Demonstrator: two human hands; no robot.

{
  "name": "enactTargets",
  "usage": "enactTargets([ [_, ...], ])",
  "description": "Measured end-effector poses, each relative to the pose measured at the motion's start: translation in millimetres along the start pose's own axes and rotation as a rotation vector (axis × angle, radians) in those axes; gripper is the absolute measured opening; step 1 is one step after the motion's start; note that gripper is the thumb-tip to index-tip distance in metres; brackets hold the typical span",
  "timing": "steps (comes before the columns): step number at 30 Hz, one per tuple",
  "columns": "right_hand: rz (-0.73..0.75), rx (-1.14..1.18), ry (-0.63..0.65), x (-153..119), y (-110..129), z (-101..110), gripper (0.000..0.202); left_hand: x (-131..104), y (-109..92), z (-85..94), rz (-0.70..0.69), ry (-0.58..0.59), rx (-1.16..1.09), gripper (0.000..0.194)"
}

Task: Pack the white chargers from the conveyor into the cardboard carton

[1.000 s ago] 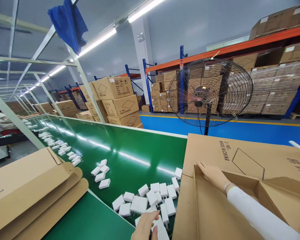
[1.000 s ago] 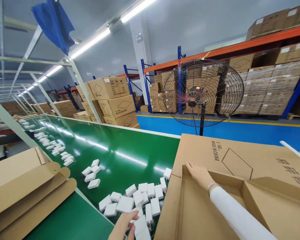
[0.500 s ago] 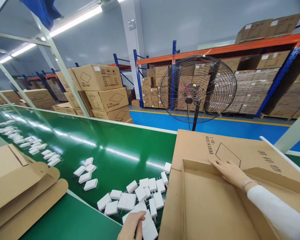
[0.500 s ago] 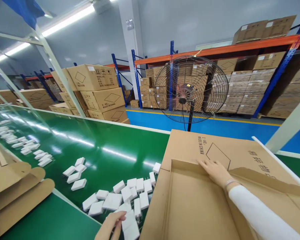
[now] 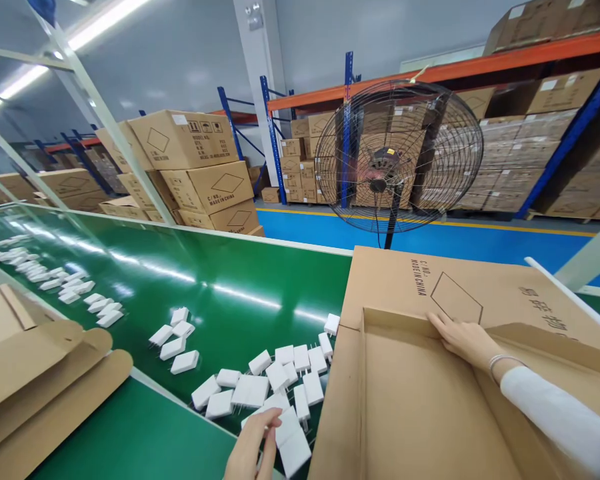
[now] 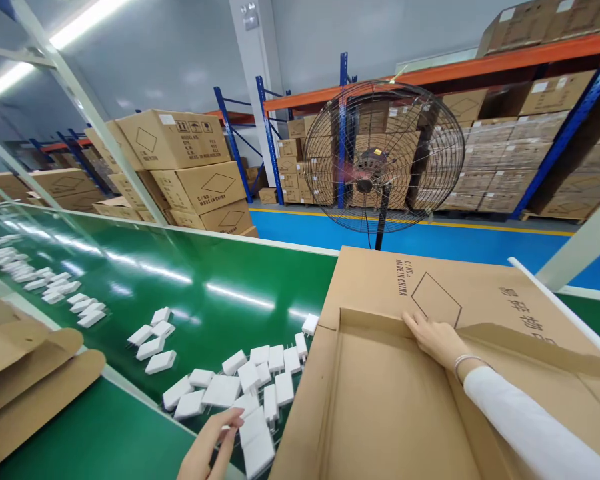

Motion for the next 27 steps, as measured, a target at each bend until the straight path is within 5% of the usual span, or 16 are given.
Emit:
enactTargets([
  [3, -0.013, 0.048, -0.048, 0, 7, 17, 0.041, 10, 10, 4.2, -0.006, 0.061, 0.028, 0.029],
  [6, 0.044, 0.142, -0.111, 17, 29, 55, 0.035, 31, 17, 5.7, 0.060, 0.168, 0.195, 0.033],
  [10, 0.191, 0.262, -0.156, 57, 99, 117, 0.033, 61, 13, -4.3, 0.133, 0.356, 0.445, 0.044],
  [13, 0.379, 0.313, -0.100, 84, 166, 138, 0.043, 73, 5, -17.9, 0.227, 0.526, 0.576, 0.054],
  [18, 0.521, 0.297, 0.070, 117, 230, 120, 0.013, 78, -2, -37.9, 0.309, 0.701, 0.670, 0.045],
  [23, 0.493, 0.306, 0.130, 132, 227, 98, 0.017, 80, 2, -43.2, 0.332, 0.726, 0.657, 0.035],
  [27, 0.400, 0.353, 0.134, 139, 216, 91, 0.020, 87, 11, -27.3, 0.319, 0.562, 0.481, 0.046],
])
Point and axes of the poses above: each hand's wrist, its own x-axis towards the middle knuckle, its own z-axis out of the back of the hand, y = z × x, the point moved 3 cm from there along x, towards the middle knuckle, and after that the axes turned 2 degrees about -z, right-handed, at the moved point
